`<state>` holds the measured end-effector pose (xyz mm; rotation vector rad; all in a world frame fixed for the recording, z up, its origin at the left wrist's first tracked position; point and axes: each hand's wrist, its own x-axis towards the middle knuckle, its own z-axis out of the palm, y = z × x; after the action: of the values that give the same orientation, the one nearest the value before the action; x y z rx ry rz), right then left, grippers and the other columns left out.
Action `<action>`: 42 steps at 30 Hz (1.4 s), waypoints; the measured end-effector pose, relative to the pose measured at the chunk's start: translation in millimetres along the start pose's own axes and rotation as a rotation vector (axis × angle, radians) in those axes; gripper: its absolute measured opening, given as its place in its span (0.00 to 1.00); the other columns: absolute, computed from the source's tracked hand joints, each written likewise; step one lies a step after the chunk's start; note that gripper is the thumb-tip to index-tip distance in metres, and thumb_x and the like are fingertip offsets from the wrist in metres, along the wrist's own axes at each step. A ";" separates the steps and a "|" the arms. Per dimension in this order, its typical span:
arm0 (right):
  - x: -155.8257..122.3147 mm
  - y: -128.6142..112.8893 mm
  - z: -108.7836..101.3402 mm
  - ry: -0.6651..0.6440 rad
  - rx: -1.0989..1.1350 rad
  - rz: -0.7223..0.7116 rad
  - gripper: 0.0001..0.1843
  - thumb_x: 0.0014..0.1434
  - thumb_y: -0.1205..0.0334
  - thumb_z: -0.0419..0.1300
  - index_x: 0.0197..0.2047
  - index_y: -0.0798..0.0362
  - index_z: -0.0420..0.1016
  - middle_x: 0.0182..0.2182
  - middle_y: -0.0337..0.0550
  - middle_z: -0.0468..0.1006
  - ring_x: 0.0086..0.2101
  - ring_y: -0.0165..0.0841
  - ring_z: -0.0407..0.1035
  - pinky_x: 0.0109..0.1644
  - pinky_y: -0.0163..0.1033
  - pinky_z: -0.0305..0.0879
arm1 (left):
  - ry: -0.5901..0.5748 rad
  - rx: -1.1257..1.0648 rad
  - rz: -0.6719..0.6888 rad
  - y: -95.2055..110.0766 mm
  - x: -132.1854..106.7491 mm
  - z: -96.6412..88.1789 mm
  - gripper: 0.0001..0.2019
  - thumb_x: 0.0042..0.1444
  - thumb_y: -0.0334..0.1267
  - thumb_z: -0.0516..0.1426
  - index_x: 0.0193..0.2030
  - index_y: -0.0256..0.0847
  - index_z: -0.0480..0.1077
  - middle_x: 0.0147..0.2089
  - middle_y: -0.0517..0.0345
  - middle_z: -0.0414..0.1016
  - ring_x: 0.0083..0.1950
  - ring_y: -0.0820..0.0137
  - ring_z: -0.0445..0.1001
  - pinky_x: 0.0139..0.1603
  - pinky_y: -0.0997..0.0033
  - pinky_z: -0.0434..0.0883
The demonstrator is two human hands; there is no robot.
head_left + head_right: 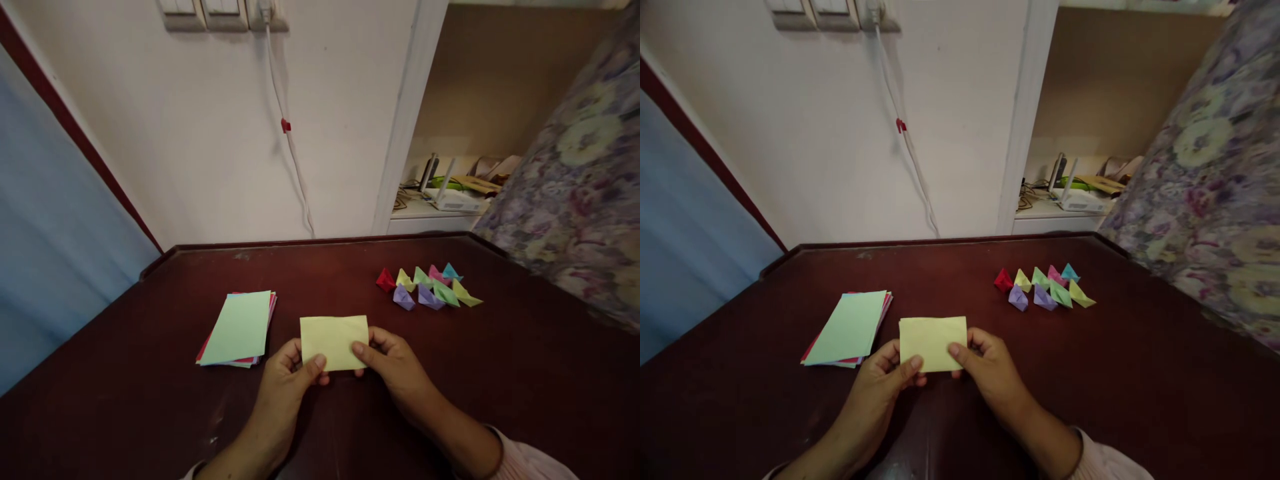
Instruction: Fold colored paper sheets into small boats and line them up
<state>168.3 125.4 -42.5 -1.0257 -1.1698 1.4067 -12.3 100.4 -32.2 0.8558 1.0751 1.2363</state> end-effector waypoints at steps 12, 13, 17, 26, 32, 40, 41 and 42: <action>5.5 8.8 -1.1 0.211 0.052 -0.026 0.19 0.57 0.44 0.66 0.37 0.52 0.75 0.24 0.37 0.76 0.23 0.31 0.67 0.30 0.38 0.68 | -0.008 -0.121 0.039 -1.1 -4.1 0.2 0.05 0.50 0.36 0.68 0.34 0.45 0.78 0.56 0.56 0.76 0.63 0.57 0.70 0.61 0.58 0.68; 5.3 9.4 1.1 0.195 0.049 -0.022 0.19 0.57 0.44 0.66 0.37 0.53 0.76 0.24 0.38 0.77 0.23 0.31 0.68 0.30 0.38 0.68 | -0.079 -0.101 0.006 -1.8 -6.1 0.9 0.07 0.49 0.37 0.69 0.36 0.46 0.80 0.59 0.56 0.75 0.66 0.56 0.67 0.63 0.58 0.65; 1.4 9.5 13.5 0.057 -0.003 -0.010 0.19 0.52 0.46 0.70 0.35 0.54 0.78 0.25 0.41 0.80 0.23 0.33 0.70 0.29 0.39 0.69 | -0.136 -0.150 -0.112 -4.7 -8.3 1.9 0.20 0.52 0.42 0.68 0.54 0.47 0.79 0.56 0.51 0.80 0.63 0.56 0.70 0.66 0.55 0.62; -14.3 11.5 1.0 0.043 -0.299 -0.300 0.03 0.64 0.62 0.61 0.41 0.50 0.76 0.30 0.39 0.79 0.31 0.33 0.76 0.37 0.36 0.70 | 0.032 -0.248 -0.103 8.6 7.6 -9.0 0.21 0.49 0.35 0.70 0.52 0.39 0.80 0.42 0.49 0.86 0.46 0.60 0.80 0.56 0.60 0.68; -15.4 20.9 1.3 -0.148 -0.545 -0.510 0.22 0.66 0.72 0.52 0.60 0.43 0.68 0.45 0.43 0.79 0.35 0.33 0.79 0.43 0.41 0.75 | -0.028 -0.274 -0.146 10.8 2.7 -10.0 0.20 0.51 0.28 0.67 0.53 0.39 0.79 0.43 0.51 0.87 0.46 0.64 0.81 0.56 0.64 0.68; -16.5 15.0 1.7 -0.140 -0.408 -0.296 0.34 0.64 0.72 0.55 0.68 0.38 0.50 0.57 0.49 0.73 0.35 0.32 0.81 0.43 0.43 0.78 | -0.061 -0.342 -0.125 12.7 7.5 -12.0 0.21 0.50 0.26 0.68 0.52 0.39 0.79 0.43 0.51 0.86 0.45 0.65 0.81 0.53 0.66 0.71; -17.9 15.1 2.1 -0.205 -0.407 -0.325 0.35 0.65 0.72 0.54 0.69 0.37 0.48 0.55 0.47 0.74 0.35 0.31 0.81 0.44 0.43 0.77 | -0.073 -0.336 -0.129 12.2 7.4 -12.3 0.21 0.50 0.26 0.68 0.53 0.39 0.79 0.43 0.51 0.86 0.45 0.66 0.81 0.52 0.66 0.72; -19.1 15.1 2.5 -0.263 -0.417 -0.368 0.36 0.66 0.72 0.53 0.70 0.36 0.47 0.51 0.44 0.77 0.36 0.31 0.80 0.44 0.43 0.77 | -0.083 -0.325 -0.134 11.3 6.9 -12.5 0.21 0.50 0.26 0.67 0.53 0.39 0.79 0.43 0.51 0.86 0.45 0.66 0.81 0.52 0.67 0.72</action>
<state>166.1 105.6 -56.7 -0.8566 -1.7987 1.0464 -27.6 108.3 -26.4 0.5718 0.8222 1.2102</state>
